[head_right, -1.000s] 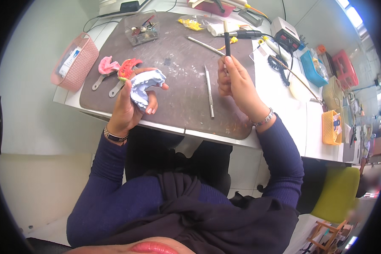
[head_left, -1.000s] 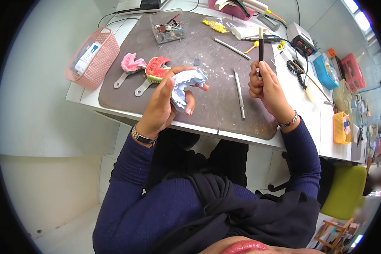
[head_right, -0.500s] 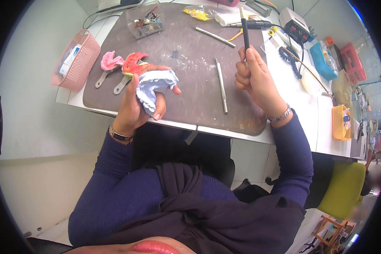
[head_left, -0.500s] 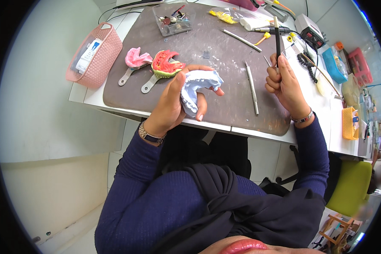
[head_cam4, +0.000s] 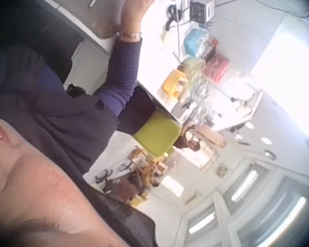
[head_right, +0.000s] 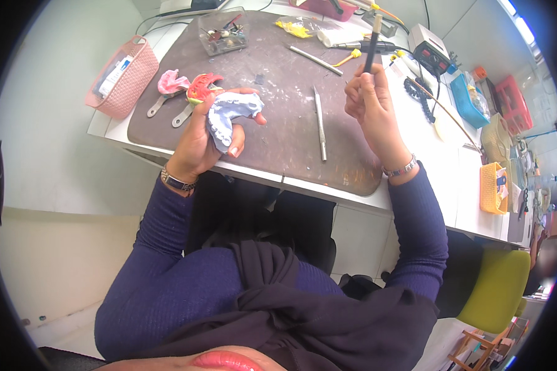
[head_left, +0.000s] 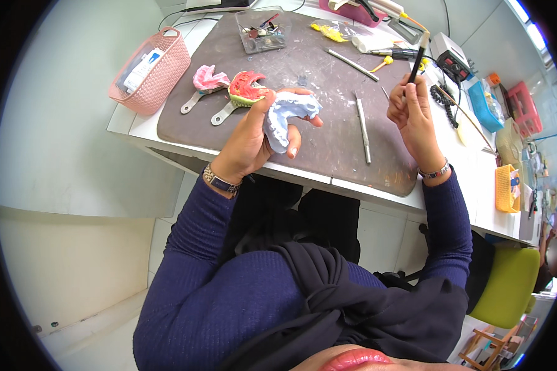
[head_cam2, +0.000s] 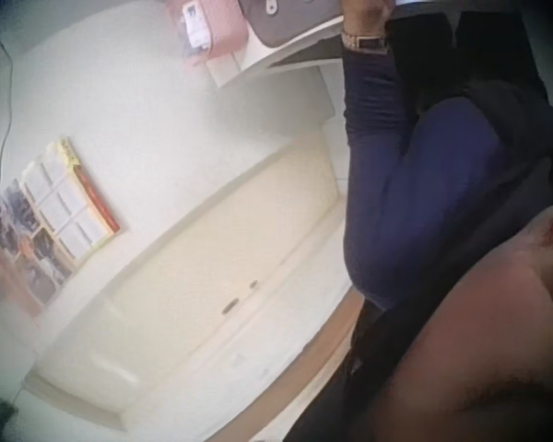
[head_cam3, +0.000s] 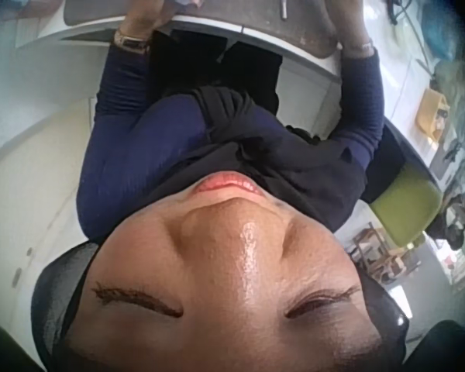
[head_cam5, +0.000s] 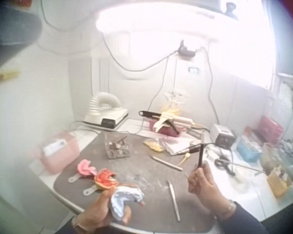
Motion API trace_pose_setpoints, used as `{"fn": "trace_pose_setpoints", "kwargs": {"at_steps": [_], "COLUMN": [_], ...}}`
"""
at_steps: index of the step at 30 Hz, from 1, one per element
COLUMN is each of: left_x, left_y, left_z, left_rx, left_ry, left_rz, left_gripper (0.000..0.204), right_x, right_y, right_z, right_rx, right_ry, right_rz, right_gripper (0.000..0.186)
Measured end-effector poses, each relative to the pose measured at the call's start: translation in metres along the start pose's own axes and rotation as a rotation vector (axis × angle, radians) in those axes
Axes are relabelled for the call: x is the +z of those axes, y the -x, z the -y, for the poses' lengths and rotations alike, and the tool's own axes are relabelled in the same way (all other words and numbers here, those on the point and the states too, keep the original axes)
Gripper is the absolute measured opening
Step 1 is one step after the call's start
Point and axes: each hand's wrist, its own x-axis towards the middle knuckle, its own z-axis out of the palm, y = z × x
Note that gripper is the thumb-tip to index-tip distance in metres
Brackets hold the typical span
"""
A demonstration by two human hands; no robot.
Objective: The person uses a marker to draw lines on a blue dental cast. They handle a pink dental impression and use a tool to scrape it while holding it over a container.
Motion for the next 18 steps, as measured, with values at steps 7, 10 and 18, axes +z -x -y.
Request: {"fn": "trace_pose_setpoints", "kwargs": {"at_steps": [7, 10, 18], "left_x": [-0.003, 0.0, 0.03], "left_y": [0.0, 0.001, -0.013], "left_z": [0.0, -0.004, -0.053], "left_rx": [-0.053, -0.107, -0.26], "left_ry": [-0.041, -0.018, -0.097], "left_rz": [0.025, -0.007, 0.18], "left_gripper": [0.056, 0.056, 0.064], "right_x": [0.005, 0.002, -0.003], "right_y": [0.006, 0.001, 0.001], "right_z": [0.001, 0.001, -0.001], "right_rx": [0.074, 0.106, 0.16], "right_ry": [0.094, 0.057, -0.056], "right_rz": [0.01, 0.042, 0.061], "right_gripper": [0.017, 0.019, 0.018]}}
